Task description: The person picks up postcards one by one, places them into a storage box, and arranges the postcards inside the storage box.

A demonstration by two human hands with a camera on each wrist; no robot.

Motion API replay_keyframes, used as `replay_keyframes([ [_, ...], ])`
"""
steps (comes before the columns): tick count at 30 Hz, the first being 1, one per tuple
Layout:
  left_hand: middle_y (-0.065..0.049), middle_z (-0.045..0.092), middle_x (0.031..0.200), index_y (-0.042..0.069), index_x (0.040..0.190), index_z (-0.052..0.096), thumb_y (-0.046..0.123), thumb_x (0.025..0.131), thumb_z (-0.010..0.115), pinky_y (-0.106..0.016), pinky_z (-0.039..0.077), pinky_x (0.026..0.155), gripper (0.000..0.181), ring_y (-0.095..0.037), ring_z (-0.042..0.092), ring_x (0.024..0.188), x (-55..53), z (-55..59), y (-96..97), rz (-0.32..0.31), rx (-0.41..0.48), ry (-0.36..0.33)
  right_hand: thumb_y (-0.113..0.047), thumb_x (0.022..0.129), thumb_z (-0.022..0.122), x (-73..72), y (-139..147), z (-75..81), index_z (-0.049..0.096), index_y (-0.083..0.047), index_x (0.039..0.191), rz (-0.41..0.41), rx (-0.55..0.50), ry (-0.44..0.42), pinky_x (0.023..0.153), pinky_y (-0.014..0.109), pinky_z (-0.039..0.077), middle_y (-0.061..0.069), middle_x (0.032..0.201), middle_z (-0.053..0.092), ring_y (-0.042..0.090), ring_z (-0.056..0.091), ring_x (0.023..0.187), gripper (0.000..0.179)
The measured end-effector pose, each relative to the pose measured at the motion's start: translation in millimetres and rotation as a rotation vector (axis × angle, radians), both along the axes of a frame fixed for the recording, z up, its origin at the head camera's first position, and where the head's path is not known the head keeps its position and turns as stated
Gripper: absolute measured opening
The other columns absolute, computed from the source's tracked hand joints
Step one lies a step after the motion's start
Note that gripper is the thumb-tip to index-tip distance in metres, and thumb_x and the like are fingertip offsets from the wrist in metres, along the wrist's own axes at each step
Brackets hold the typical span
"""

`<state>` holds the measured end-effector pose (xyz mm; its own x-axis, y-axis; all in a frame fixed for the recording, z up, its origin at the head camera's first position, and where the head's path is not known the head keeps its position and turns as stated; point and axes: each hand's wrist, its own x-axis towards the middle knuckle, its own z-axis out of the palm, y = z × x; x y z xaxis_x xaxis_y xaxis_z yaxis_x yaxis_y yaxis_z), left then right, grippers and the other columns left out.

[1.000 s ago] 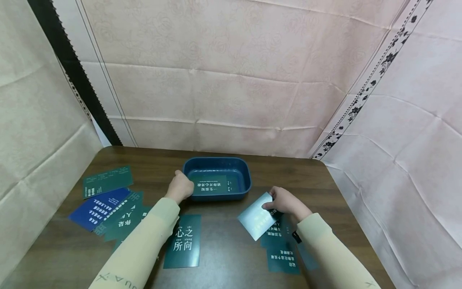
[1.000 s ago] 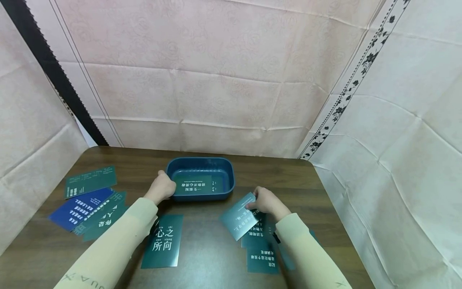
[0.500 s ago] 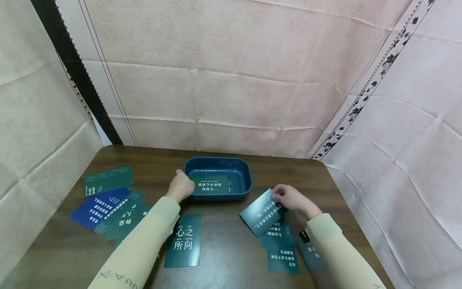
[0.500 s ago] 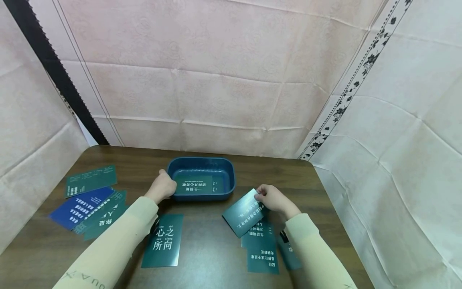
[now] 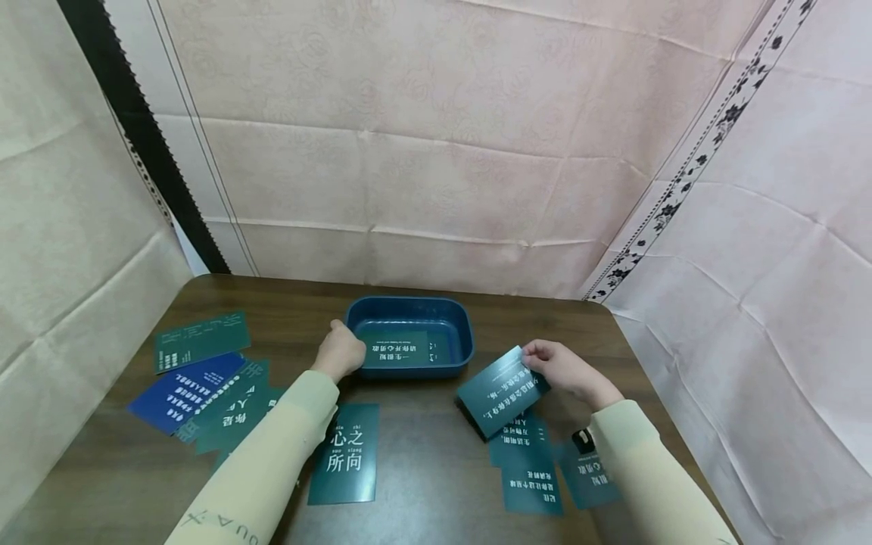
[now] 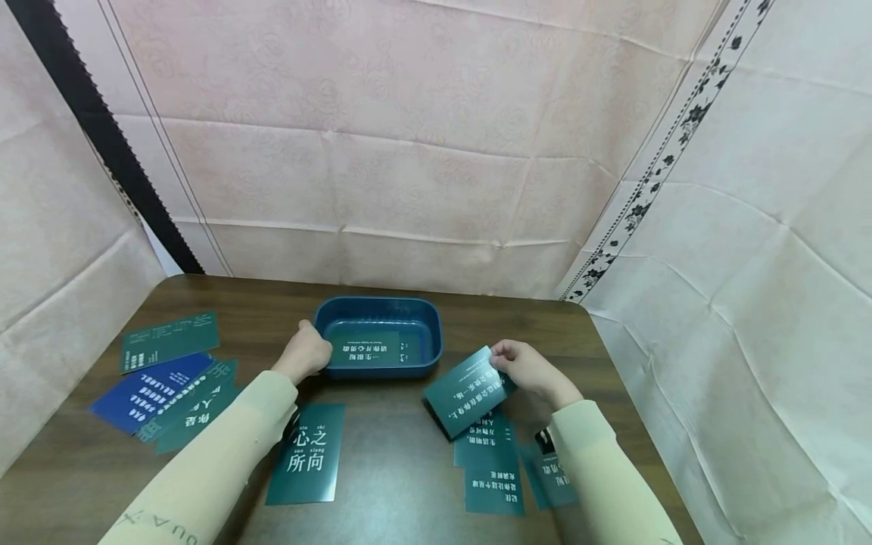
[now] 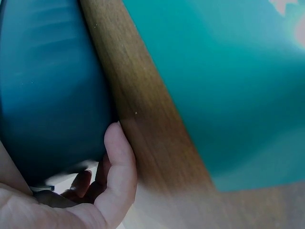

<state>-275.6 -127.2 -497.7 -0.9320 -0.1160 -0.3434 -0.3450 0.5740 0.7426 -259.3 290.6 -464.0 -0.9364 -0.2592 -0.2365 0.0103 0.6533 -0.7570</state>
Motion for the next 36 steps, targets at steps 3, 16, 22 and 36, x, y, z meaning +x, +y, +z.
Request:
replay_keyframes([
  [3,-0.028,0.045,0.126,-0.004,0.149,-0.009,0.013,0.098,0.044,-0.033,0.045,0.056,0.075,-0.034,0.057,0.087,0.8,0.9,0.0,-0.002,0.002,0.0,-0.027,0.1,0.055,0.0,2,4.3,0.059,-0.01,0.113,-0.025,-0.034,-0.011,0.077,0.038,0.044,0.011,0.098,0.06,0.027,0.054,0.091,0.022],
  [16,-0.028,0.046,0.124,-0.004,0.149,-0.01,0.013,0.098,0.043,-0.033,0.045,0.055,0.076,-0.033,0.057,0.084,1.7,3.2,0.7,0.004,-0.014,-0.007,-0.023,0.101,0.051,-8.7,-21,21.5,0.054,-0.002,0.121,-0.087,-0.292,-0.043,0.073,0.033,0.054,0.017,0.104,0.061,0.022,0.062,0.086,0.029],
  [22,-0.028,0.047,0.122,-0.004,0.149,-0.011,0.012,0.097,0.043,-0.033,0.045,0.055,0.077,-0.031,0.058,0.077,1.9,3.9,2.1,0.005,-0.01,-0.007,-0.025,0.1,0.054,-13.5,-41,23.3,0.053,-0.001,0.123,-0.183,-0.308,0.003,0.075,0.033,0.054,0.016,0.108,0.06,0.022,0.062,0.088,0.034],
  [36,-0.028,0.045,0.124,-0.004,0.149,-0.009,0.012,0.098,0.043,-0.034,0.045,0.056,0.075,-0.033,0.057,0.083,2.7,4.6,1.7,0.006,0.0,-0.011,-0.022,0.097,0.061,-19.9,-102,21.9,0.055,-0.002,0.119,-0.257,-0.408,0.011,0.078,0.035,0.055,0.017,0.105,0.061,0.025,0.065,0.088,0.031],
])
